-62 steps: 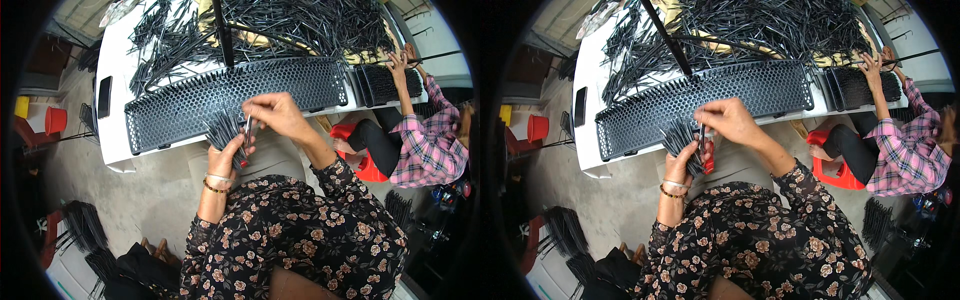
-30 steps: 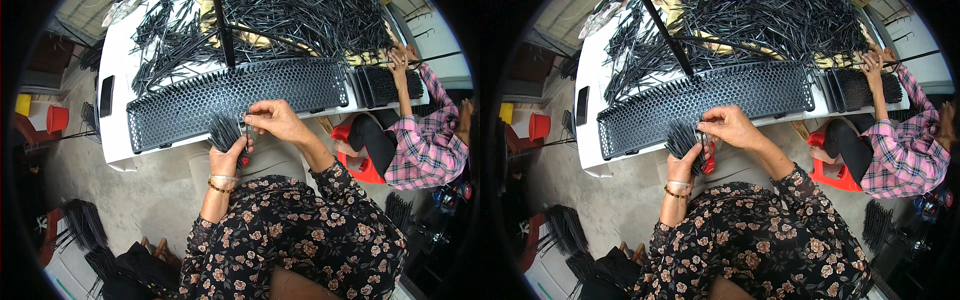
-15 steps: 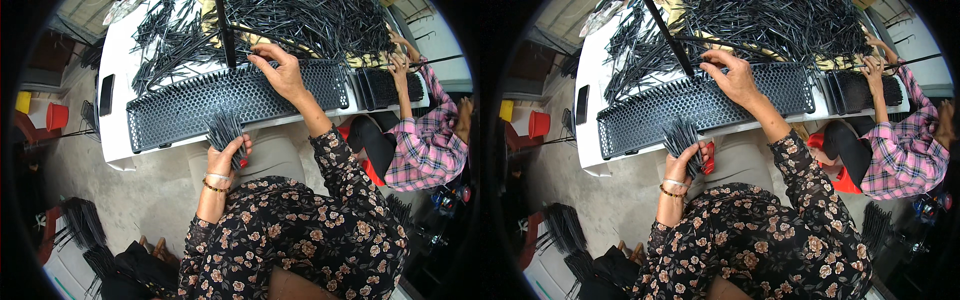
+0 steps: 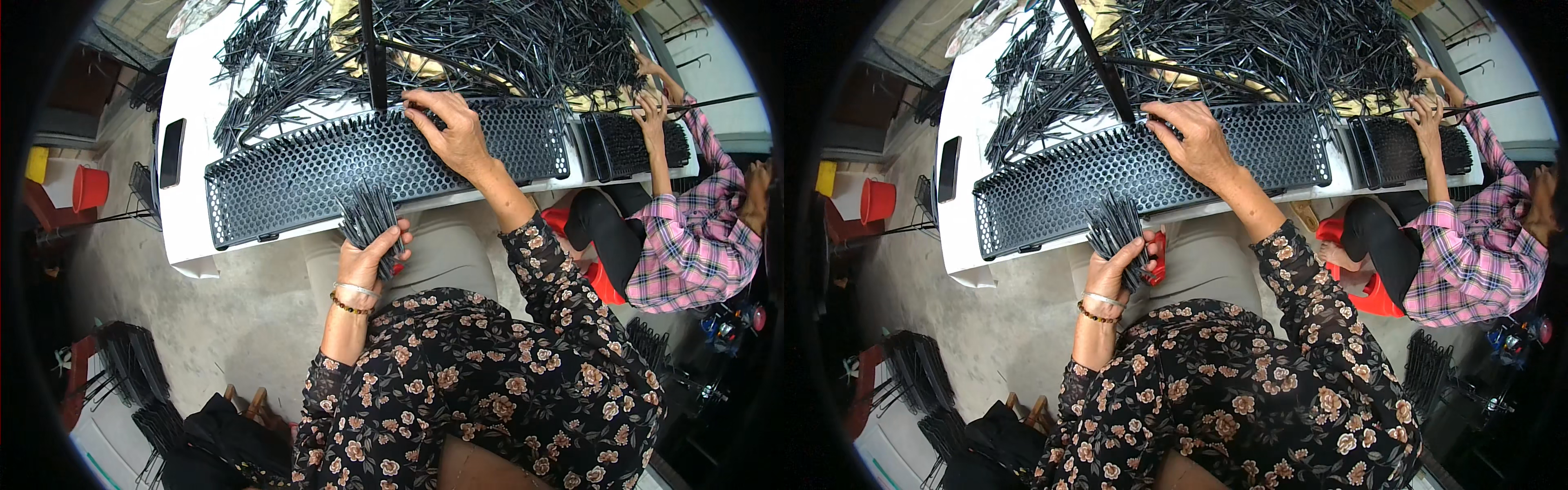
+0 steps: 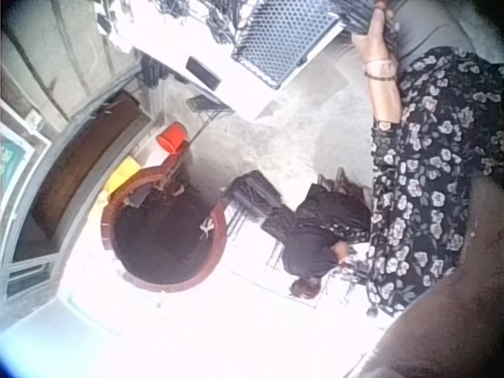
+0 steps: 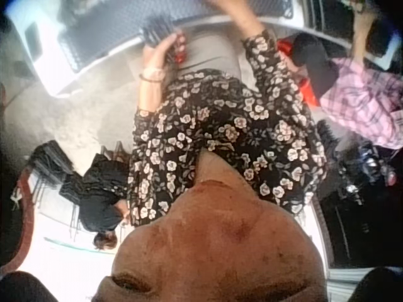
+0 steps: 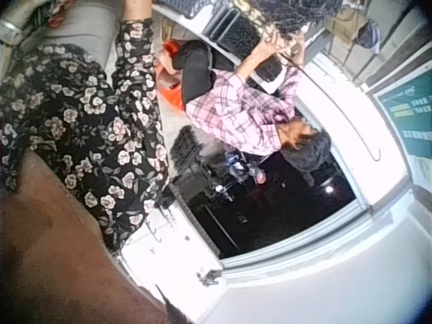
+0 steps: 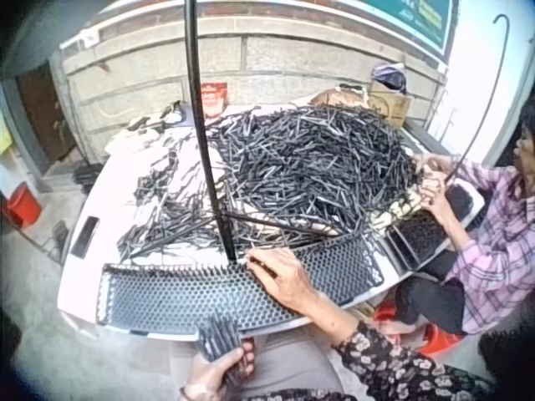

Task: The person inserts small plastic pins into a perforated plastic panel by hand, pushing each pin into a hole until it is seated.

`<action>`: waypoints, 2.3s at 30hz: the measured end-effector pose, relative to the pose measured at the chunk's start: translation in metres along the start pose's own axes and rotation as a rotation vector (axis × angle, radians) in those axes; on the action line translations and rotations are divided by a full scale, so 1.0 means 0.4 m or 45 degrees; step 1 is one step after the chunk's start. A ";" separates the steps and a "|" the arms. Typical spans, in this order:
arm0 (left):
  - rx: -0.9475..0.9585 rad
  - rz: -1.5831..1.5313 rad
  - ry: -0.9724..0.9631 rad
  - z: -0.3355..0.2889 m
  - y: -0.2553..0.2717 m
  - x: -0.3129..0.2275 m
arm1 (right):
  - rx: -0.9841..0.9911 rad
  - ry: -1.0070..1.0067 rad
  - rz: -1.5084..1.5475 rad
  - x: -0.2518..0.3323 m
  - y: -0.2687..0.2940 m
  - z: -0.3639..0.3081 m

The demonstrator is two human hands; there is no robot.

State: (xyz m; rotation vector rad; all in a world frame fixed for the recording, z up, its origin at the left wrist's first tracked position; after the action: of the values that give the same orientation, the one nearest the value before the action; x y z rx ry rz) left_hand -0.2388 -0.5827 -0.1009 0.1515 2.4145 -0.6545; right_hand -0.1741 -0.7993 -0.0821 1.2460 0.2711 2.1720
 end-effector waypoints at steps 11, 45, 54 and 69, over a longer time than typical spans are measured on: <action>0.037 -0.073 -0.024 0.000 -0.005 0.009 | -0.026 0.028 -0.167 0.019 -0.003 -0.011; -0.016 0.047 0.046 0.009 -0.078 0.004 | -0.404 -0.376 0.590 0.070 0.097 0.000; 0.064 0.014 0.090 0.032 -0.089 -0.001 | -0.224 -0.118 0.144 -0.018 0.031 0.002; 0.065 0.035 -0.027 0.007 -0.083 -0.041 | 0.327 -1.166 0.761 0.137 0.020 -0.108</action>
State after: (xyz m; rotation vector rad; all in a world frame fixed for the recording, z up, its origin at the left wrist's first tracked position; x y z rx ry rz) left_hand -0.2328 -0.6120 -0.0791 0.1973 2.3724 -0.7023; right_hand -0.2336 -0.7675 -0.0627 2.5570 -0.2486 1.7586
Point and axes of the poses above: each hand's wrist, its own z-axis towards the middle knuckle, its own y-axis out of the back of the hand, x = y × z, the point moved 2 cm from there along z, towards the middle knuckle, and after that the axes turned 13 degrees about z, right-handed, at the moved point
